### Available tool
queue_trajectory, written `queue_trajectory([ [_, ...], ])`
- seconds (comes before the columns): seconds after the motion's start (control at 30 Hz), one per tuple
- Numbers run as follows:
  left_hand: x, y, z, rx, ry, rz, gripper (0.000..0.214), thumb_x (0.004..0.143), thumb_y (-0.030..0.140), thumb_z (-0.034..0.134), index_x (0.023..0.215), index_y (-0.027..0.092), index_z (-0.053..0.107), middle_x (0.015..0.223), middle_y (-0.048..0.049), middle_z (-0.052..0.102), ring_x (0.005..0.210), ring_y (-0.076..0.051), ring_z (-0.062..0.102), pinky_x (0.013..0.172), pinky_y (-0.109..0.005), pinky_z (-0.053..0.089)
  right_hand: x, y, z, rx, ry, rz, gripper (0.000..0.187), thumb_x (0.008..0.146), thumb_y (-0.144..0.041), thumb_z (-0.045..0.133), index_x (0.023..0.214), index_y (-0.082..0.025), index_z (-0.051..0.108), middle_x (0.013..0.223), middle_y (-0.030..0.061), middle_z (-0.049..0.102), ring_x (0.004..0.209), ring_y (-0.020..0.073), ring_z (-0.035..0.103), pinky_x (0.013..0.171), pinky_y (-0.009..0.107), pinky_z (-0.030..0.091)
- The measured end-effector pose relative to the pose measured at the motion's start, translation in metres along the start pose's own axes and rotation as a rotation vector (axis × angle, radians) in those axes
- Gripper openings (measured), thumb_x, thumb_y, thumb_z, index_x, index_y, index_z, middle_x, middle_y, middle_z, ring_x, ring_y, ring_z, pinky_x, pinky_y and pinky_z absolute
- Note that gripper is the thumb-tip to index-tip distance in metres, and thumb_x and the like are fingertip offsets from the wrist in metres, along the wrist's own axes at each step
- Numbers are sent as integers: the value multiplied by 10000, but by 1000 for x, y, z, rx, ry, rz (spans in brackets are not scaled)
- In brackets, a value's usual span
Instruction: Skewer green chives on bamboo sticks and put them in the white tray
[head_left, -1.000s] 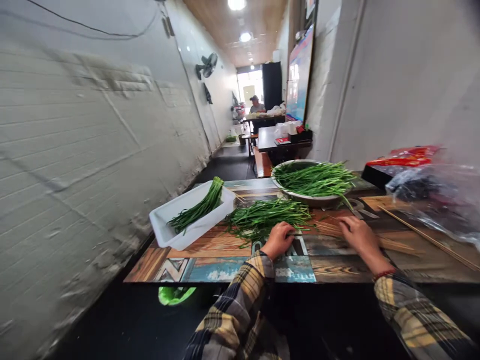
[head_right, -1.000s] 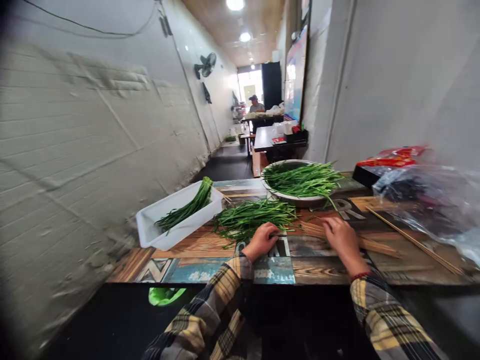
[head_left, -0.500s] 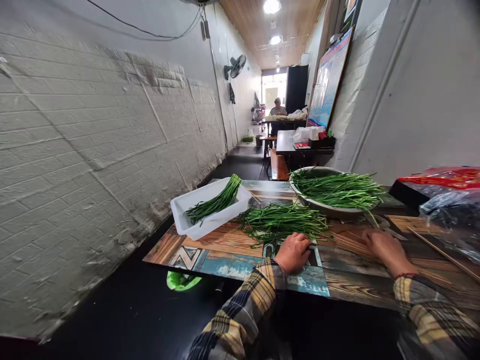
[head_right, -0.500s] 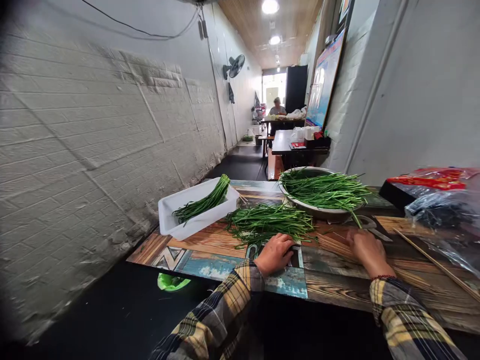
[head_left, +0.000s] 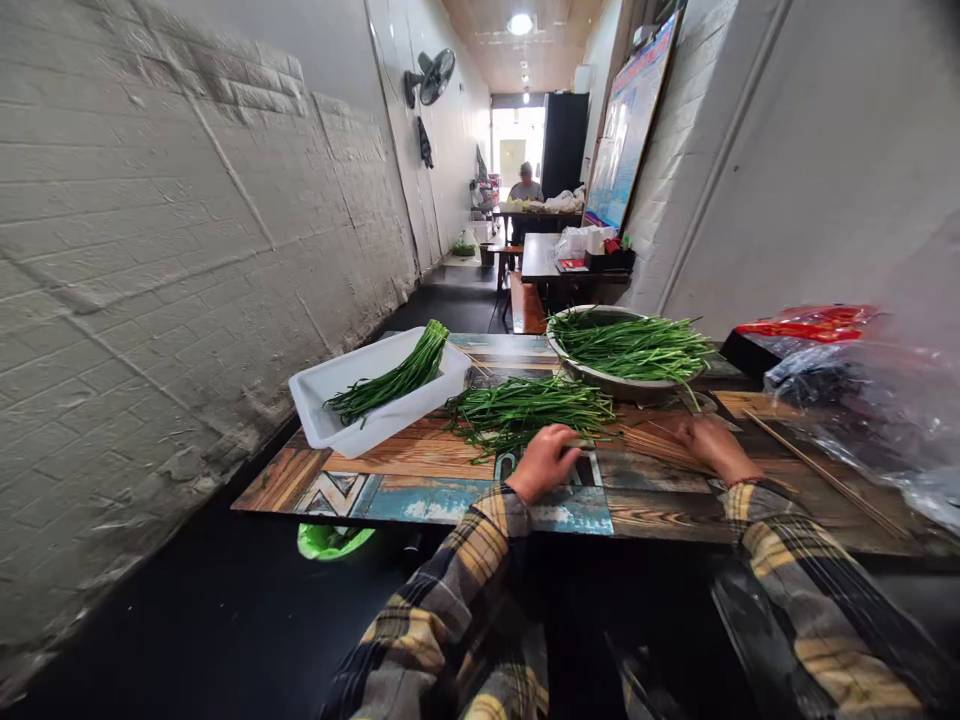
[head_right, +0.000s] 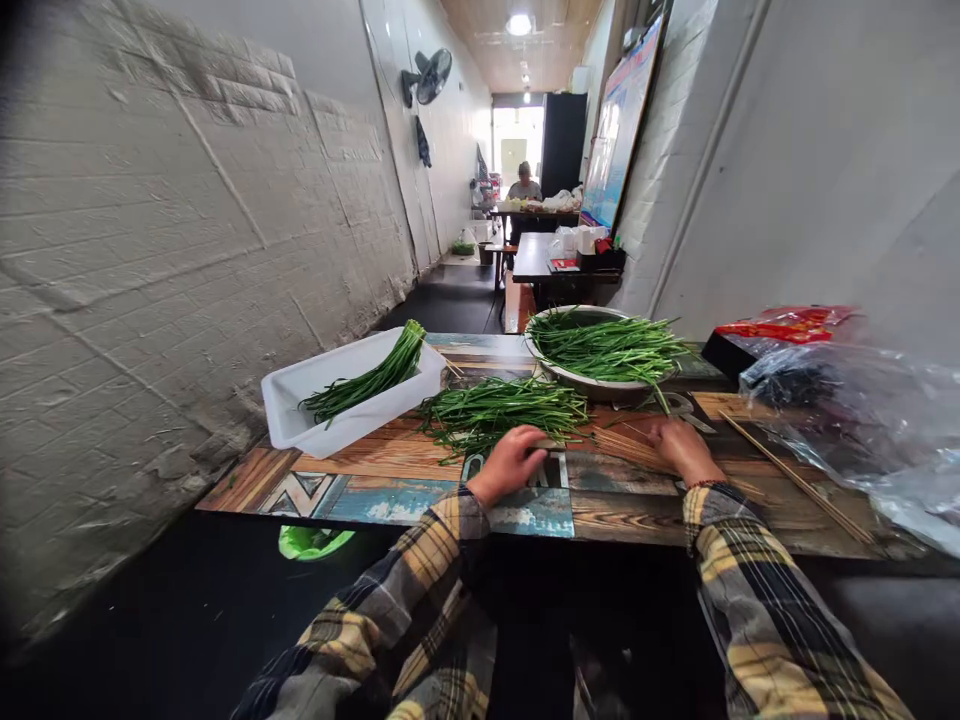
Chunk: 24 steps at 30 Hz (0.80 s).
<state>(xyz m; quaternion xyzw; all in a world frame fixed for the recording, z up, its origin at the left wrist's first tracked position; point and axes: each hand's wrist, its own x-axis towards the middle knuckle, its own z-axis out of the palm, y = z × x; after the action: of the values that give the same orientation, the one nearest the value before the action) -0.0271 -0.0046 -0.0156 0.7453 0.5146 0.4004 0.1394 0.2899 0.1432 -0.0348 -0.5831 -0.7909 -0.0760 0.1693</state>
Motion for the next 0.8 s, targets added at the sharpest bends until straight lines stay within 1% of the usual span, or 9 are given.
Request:
queue_trajectory([
  [0.07,-5,1,-18,-109,119,-66,222,862,247,552,1039,170,662,1069,-95,652,1020,-194,593,924,-350,481,-1,4,1,-25,-27,-24,192,856,-243,539,720,-142,629,796,130,653,748,226,604,659,304,395],
  [0.13,-12,1,-41,-200,196,-156,242,864,307,554,1033,178,669,1050,-86,668,974,-191,615,847,-330,508,-3,7,-1,-55,-2,5,207,908,-241,458,867,-110,614,904,170,635,782,238,594,674,323,397],
  [0.2,-22,2,-67,-313,242,-257,303,858,374,561,1046,160,665,1018,-85,684,918,-184,636,787,-303,520,-4,10,-5,-75,103,29,217,935,-257,416,949,-112,576,923,161,618,786,239,580,670,326,400],
  [0.3,-36,5,-99,-416,290,-382,394,831,429,591,1098,145,648,998,-84,693,837,-164,650,749,-278,516,-4,10,-16,-28,228,57,197,949,-257,383,973,-136,536,942,143,595,869,248,557,717,330,408],
  [0.4,-44,8,-117,-437,325,-446,428,810,450,612,1105,142,646,955,-71,697,782,-148,646,733,-268,509,0,4,-31,66,409,79,183,950,-266,372,987,-152,510,953,138,571,906,252,529,770,343,407],
  [0.47,-45,9,-120,-435,329,-458,433,806,456,615,1098,139,649,939,-66,695,762,-140,639,720,-262,506,2,-3,-41,112,471,72,188,956,-284,363,995,-165,503,962,133,558,912,249,518,793,347,402],
  [0.57,-40,7,-111,-461,318,-465,449,795,468,622,1093,133,648,931,-66,694,755,-141,639,716,-264,511,-2,-17,-45,132,411,67,204,960,-313,362,973,-181,516,965,127,558,914,247,515,792,339,396],
  [0.7,-32,3,-87,-497,292,-490,473,766,488,642,1071,127,656,895,-69,699,728,-149,644,703,-279,522,-18,-31,-28,289,366,207,235,961,-307,336,974,-190,539,968,120,592,922,244,538,809,336,405],
  [0.8,-29,1,-73,-476,227,-471,459,754,493,651,1031,129,675,869,-71,707,711,-157,650,673,-273,523,-26,-26,-13,278,393,272,259,954,-286,315,1008,-180,545,1009,129,614,953,248,550,832,349,416],
])
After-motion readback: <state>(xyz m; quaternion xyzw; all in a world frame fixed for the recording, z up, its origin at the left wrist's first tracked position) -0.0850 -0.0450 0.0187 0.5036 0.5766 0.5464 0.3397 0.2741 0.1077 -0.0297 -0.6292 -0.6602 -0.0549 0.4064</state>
